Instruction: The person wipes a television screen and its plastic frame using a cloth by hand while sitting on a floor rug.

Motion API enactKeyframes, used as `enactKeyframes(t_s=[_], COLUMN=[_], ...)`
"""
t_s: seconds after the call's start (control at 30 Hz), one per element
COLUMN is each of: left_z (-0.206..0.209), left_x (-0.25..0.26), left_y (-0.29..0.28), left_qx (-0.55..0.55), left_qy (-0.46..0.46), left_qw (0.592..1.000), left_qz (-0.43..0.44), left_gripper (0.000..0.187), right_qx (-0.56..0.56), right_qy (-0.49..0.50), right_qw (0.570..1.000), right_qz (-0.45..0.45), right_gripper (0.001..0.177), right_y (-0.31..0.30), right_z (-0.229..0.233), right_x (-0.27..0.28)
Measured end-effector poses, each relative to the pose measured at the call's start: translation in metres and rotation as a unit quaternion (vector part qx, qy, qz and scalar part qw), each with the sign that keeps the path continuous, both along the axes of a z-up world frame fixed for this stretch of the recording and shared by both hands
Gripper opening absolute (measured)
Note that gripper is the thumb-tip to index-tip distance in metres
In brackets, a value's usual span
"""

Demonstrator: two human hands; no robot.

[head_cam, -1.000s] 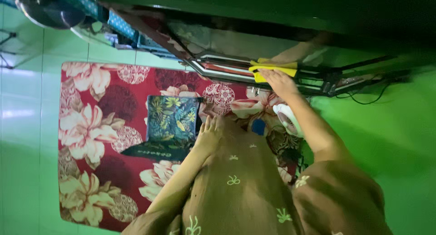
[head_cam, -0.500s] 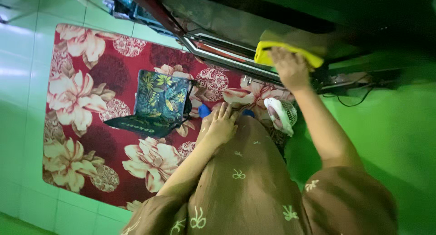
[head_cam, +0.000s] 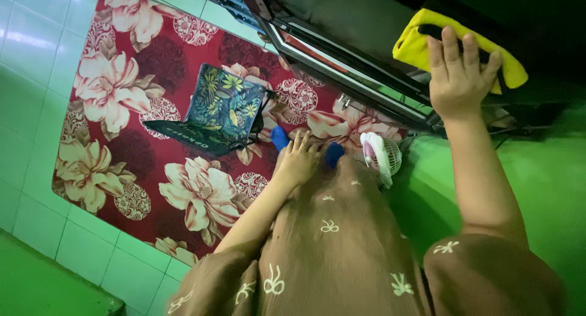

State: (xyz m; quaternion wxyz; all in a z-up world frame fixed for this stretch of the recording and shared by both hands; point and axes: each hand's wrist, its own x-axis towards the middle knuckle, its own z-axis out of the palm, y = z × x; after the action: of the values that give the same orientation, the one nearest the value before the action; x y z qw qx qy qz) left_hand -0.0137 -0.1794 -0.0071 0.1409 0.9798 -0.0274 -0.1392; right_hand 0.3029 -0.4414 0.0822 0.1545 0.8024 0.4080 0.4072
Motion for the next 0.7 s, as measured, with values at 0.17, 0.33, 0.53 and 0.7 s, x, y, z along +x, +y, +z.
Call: enactKeyframes(t_s=[0.17, 0.33, 0.53, 0.7], left_z=[-0.003, -0.006, -0.017, -0.019], left_x=[0.007, -0.001, 0.001, 0.015], left_y=[-0.01, -0.01, -0.002, -0.01], left_qx=[-0.061, -0.039, -0.029, -0.047], left_qy=[0.0, 0.015, 0.031, 0.017], left_qw=[0.997, 0.998, 0.997, 0.998], left_qz=[0.055, 0.045, 0.056, 0.032], left_gripper=[0.063, 0.063, 0.063, 0.065], right_qx=[0.04, -0.052, -0.025, 0.052], right_qy=[0.262, 0.325, 0.344, 0.028], right_qw=[0.964, 0.941, 0.937, 0.995], right_qz=[-0.009, 0.08, 0.056, -0.082], right_gripper=[0.047, 0.054, 0.054, 0.063], right_y=[0.004, -0.011, -0.014, -0.056], right_z=[-0.087, -0.174, -0.097, -0.045], right_x=[-0.005, -0.021, -0.019, -0.004])
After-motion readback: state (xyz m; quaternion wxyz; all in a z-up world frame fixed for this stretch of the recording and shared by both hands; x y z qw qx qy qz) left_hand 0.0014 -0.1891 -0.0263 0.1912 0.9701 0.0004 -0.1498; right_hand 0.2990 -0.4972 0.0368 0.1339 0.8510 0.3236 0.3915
